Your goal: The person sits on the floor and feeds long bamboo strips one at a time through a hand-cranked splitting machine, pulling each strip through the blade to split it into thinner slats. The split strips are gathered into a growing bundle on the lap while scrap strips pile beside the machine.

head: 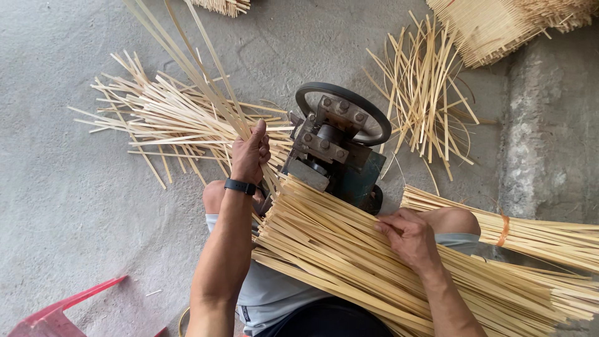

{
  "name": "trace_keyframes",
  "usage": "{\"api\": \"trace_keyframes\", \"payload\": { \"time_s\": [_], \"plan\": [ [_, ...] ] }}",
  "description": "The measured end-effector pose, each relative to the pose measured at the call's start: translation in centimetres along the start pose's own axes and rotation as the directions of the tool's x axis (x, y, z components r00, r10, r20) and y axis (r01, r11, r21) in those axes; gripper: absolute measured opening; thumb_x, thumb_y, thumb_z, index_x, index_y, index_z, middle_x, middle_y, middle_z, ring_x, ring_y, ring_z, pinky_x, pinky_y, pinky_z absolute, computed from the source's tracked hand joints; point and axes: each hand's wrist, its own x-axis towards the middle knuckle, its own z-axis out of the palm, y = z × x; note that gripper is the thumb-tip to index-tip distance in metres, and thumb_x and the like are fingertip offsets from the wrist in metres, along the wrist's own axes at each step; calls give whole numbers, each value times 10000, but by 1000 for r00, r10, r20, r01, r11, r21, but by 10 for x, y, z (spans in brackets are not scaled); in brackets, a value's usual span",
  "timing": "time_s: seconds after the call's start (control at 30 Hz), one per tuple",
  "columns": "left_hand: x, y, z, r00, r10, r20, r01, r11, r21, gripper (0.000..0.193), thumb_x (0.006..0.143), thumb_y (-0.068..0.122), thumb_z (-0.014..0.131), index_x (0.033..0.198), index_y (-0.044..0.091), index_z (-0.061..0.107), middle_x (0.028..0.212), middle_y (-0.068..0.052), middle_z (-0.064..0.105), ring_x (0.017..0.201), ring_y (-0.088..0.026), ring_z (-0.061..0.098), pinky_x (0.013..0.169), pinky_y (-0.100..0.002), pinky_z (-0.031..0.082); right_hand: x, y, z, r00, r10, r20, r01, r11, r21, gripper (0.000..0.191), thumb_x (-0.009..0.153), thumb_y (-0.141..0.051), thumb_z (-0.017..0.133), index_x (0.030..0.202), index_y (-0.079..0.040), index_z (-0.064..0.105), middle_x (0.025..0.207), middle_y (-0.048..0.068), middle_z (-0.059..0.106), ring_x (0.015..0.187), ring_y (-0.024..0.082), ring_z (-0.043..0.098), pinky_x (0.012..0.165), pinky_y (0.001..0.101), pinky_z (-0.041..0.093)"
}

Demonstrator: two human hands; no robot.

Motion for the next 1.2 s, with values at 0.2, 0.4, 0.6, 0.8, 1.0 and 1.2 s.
{"api": "trace_keyframes", "payload": {
  "time_s": [0.2,0.4,0.6,0.8,1.0,1.2],
  "plan": [
    [0,13,2,999,47,12,-48,997,53,270,928,333,756,923,102,616,663,-5,553,466,-43,438,370,-185,317,-9,19,-56,996,-30,-79,33,999,43,240,895,-348,740,865,-132,840,705,-31,778,466,44,571,383,216,410],
    [12,9,5,999,6,-40,-1,992,123,314,900,337,774,1012,53,698,725,-42,635,484,-40,448,378,-179,327,-7,44,-69,948,138,-287,-222,932,-285,325,872,-444,767,983,-143,819,731,-14,695,583,78,588,483,256,476],
    [17,-11,5,998,53,-39,-46,986,158,393,858,347,828,1051,25,710,836,-20,683,542,-23,478,407,-170,368,36,33,-20,969,-31,-243,-56,937,-344,291,913,-405,742,1048,-159,821,725,0,710,558,102,602,442,266,479],
    [16,-14,12,998,51,-35,-45,989,138,400,877,342,802,1088,9,729,858,-46,712,546,-44,513,399,-178,368,61,12,-17,993,20,-119,-58,943,-328,265,933,-357,722,1066,-147,812,735,35,745,470,128,612,379,297,478],
    [12,-5,21,994,108,4,-108,989,100,350,944,320,739,1088,1,733,959,-101,775,556,-57,528,403,-178,361,52,19,-26,993,7,-116,-38,963,-267,300,948,-368,704,1087,-117,789,831,78,759,599,135,670,467,286,551],
    [12,-3,23,989,143,32,-145,984,100,305,965,285,702,1135,32,714,965,-100,774,572,-62,561,412,-181,398,20,17,-7,953,163,255,-164,986,-21,226,867,-293,768,1009,-117,777,941,51,771,659,137,741,524,273,637]
  ]
}}
